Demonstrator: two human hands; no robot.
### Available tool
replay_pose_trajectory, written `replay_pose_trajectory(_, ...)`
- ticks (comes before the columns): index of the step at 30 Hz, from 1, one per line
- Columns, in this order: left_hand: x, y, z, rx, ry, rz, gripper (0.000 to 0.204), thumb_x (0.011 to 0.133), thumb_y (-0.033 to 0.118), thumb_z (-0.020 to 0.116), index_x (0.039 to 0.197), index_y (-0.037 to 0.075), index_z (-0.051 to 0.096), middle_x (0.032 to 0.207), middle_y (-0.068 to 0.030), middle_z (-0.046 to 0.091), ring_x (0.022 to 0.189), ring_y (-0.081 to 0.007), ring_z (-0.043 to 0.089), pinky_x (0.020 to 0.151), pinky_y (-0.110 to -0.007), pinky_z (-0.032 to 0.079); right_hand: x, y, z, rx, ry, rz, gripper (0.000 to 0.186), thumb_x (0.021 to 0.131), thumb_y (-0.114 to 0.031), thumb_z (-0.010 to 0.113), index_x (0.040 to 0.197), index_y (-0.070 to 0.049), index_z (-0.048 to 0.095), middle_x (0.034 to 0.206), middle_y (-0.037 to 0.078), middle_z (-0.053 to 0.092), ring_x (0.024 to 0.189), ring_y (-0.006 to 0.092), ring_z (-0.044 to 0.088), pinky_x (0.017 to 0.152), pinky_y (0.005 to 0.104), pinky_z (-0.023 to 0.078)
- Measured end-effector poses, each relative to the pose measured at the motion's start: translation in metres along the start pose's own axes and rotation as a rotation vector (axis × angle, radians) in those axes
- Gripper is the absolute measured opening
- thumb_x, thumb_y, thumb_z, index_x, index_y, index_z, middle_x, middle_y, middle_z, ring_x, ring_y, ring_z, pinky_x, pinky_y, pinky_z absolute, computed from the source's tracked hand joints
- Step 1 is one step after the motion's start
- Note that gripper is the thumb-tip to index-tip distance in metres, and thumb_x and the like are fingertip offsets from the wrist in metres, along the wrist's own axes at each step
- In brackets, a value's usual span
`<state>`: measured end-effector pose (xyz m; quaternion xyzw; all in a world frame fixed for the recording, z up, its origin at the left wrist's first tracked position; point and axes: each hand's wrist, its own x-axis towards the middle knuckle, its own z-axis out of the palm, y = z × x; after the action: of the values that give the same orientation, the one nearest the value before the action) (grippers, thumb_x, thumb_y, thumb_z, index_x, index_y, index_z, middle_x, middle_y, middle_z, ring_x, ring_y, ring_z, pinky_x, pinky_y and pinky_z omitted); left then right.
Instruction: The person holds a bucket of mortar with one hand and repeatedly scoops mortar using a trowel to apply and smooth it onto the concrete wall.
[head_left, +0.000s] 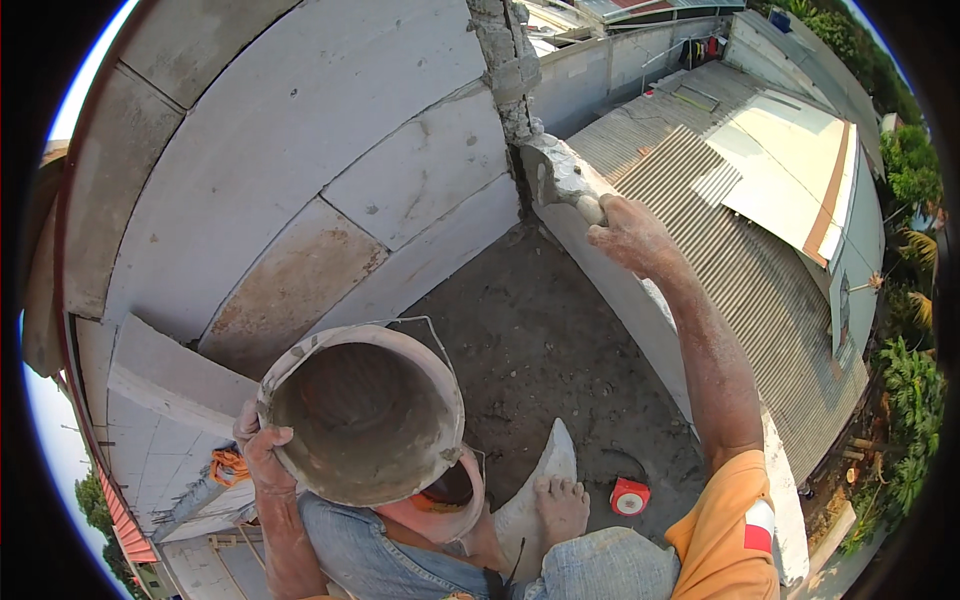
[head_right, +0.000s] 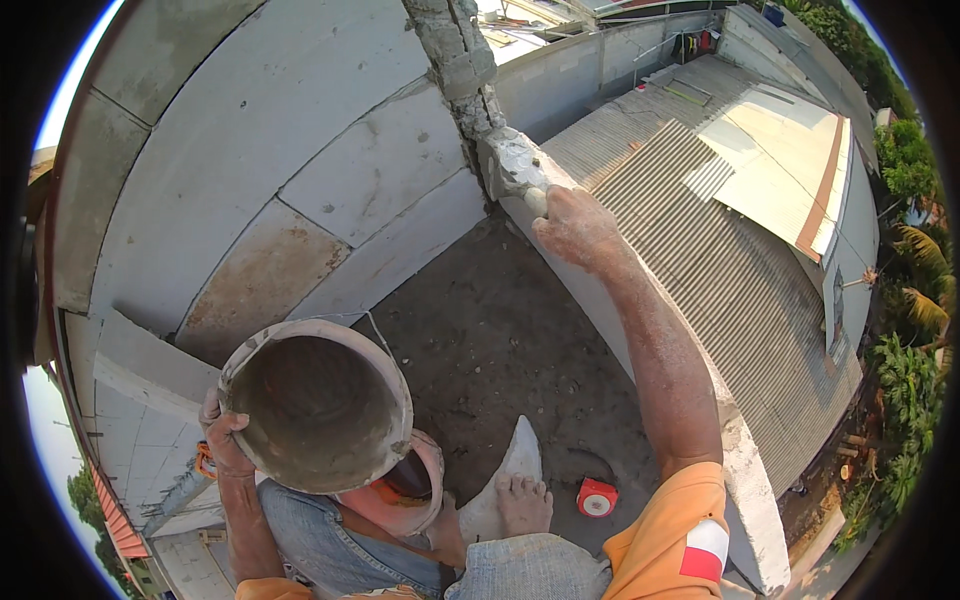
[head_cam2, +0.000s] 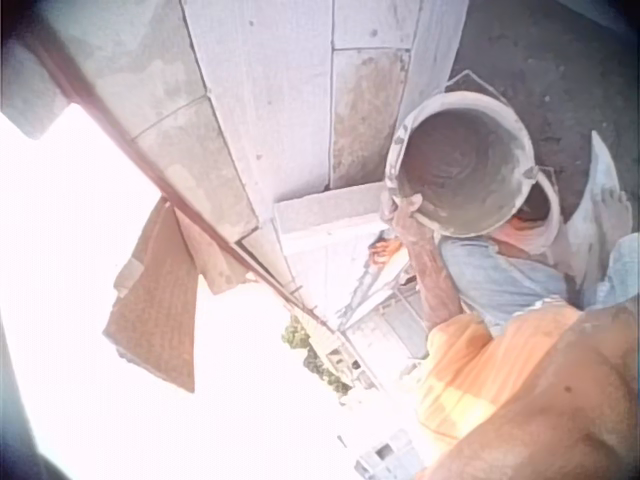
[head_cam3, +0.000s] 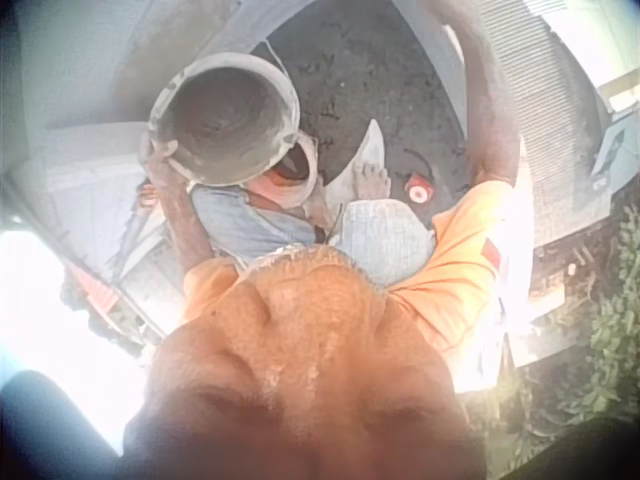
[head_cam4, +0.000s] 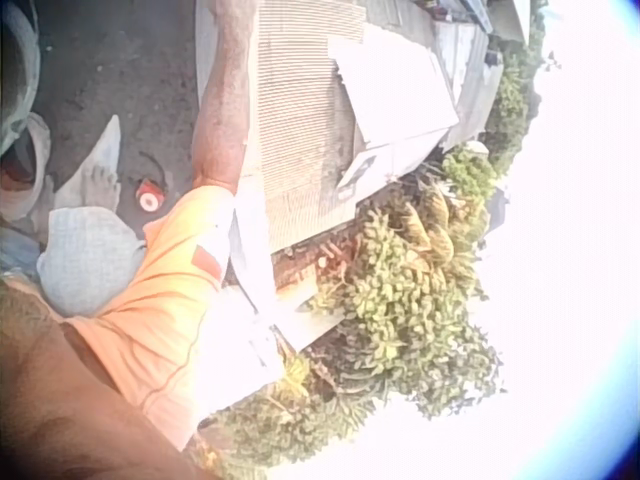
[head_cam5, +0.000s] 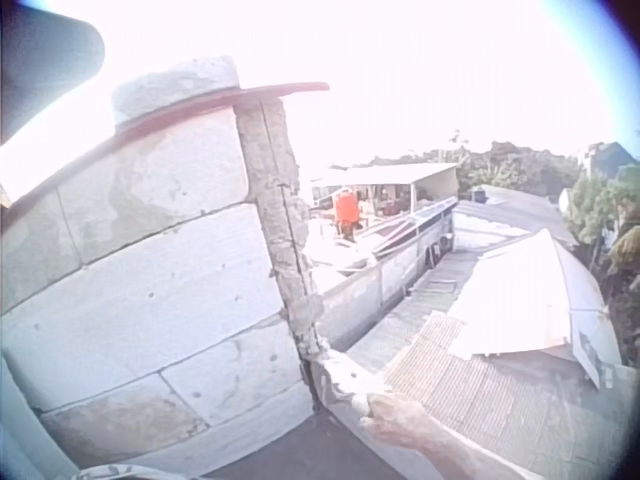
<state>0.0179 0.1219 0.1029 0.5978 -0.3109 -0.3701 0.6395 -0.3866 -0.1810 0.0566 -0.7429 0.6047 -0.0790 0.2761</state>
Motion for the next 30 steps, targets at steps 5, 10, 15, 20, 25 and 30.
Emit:
replay_pose_trajectory(5, 0.001, 0.000, 0.002, 0.038, -0.014, 0.000, 0.058, 0.058, 0.004, 0.056, 0.114, -0.008, 0.065, 0.106, -0.0139, 0.071, 0.088, -0.0217, 0.069, 0.086, -0.030, 0.056, 0.002, 0.003, 0.064, 0.036, -0.006, 0.042, 0.035, 0.088, -0.021, 0.060, 0.107, 0.008, 0.060, 0.096, 0.028, 0.070, 0.088, 0.0395, 0.072, 0.079, 0.0504, 0.057)
replay_pose_trajectory(10, 0.003, 0.001, -0.004, 0.062, -0.023, 0.023, 0.054, 0.059, 0.004, 0.055, 0.111, -0.008, 0.066, 0.105, -0.0134, 0.071, 0.089, -0.0217, 0.068, 0.086, -0.031, 0.055, 0.005, -0.005, 0.128, 0.418, -0.035, 0.205, 0.040, 0.089, -0.024, 0.060, 0.114, 0.007, 0.055, 0.098, 0.030, 0.069, 0.097, 0.0446, 0.069, 0.087, 0.0521, 0.054)
replay_pose_trajectory(15, 0.005, -0.003, 0.004, 0.037, -0.019, 0.012, 0.051, 0.061, 0.002, 0.056, 0.110, -0.008, 0.066, 0.106, -0.0136, 0.071, 0.090, -0.0222, 0.068, 0.088, -0.032, 0.055, 0.020, -0.031, 0.165, 0.659, 0.167, 0.148, 0.041, 0.091, -0.029, 0.060, 0.109, 0.008, 0.052, 0.095, 0.032, 0.067, 0.092, 0.0485, 0.068, 0.085, 0.0527, 0.054)
replay_pose_trajectory(20, 0.005, -0.002, -0.001, -0.020, -0.002, 0.013, 0.049, 0.061, 0.000, 0.055, 0.109, -0.006, 0.066, 0.106, -0.0132, 0.071, 0.089, -0.0221, 0.069, 0.087, -0.032, 0.056, 0.039, -0.062, 0.198, 0.904, 0.248, 0.115, 0.029, 0.091, -0.022, 0.066, 0.097, 0.002, 0.050, 0.074, 0.009, 0.059, 0.053, 0.0145, 0.059, 0.047, 0.0345, 0.050)
replay_pose_trajectory(25, 0.005, 0.000, -0.007, -0.052, 0.007, 0.019, 0.050, 0.061, -0.003, 0.052, 0.109, -0.005, 0.067, 0.105, -0.0129, 0.071, 0.089, -0.0220, 0.069, 0.087, -0.032, 0.056, 0.014, -0.075, 0.172, 0.929, 0.304, 0.029, 0.028, 0.094, -0.021, 0.064, 0.100, 0.003, 0.050, 0.072, 0.006, 0.056, 0.053, 0.0129, 0.057, 0.045, 0.0325, 0.048)
replay_pose_trajectory(30, 0.003, 0.004, -0.003, -0.079, 0.051, 0.023, 0.051, 0.060, -0.004, 0.052, 0.109, -0.006, 0.066, 0.106, -0.0132, 0.071, 0.090, -0.0223, 0.069, 0.088, -0.032, 0.056, -0.008, -0.109, 0.116, 0.996, 0.353, -0.129, 0.027, 0.095, -0.021, 0.063, 0.101, 0.002, 0.051, 0.070, 0.004, 0.053, 0.052, 0.0113, 0.055, 0.042, 0.0306, 0.049)
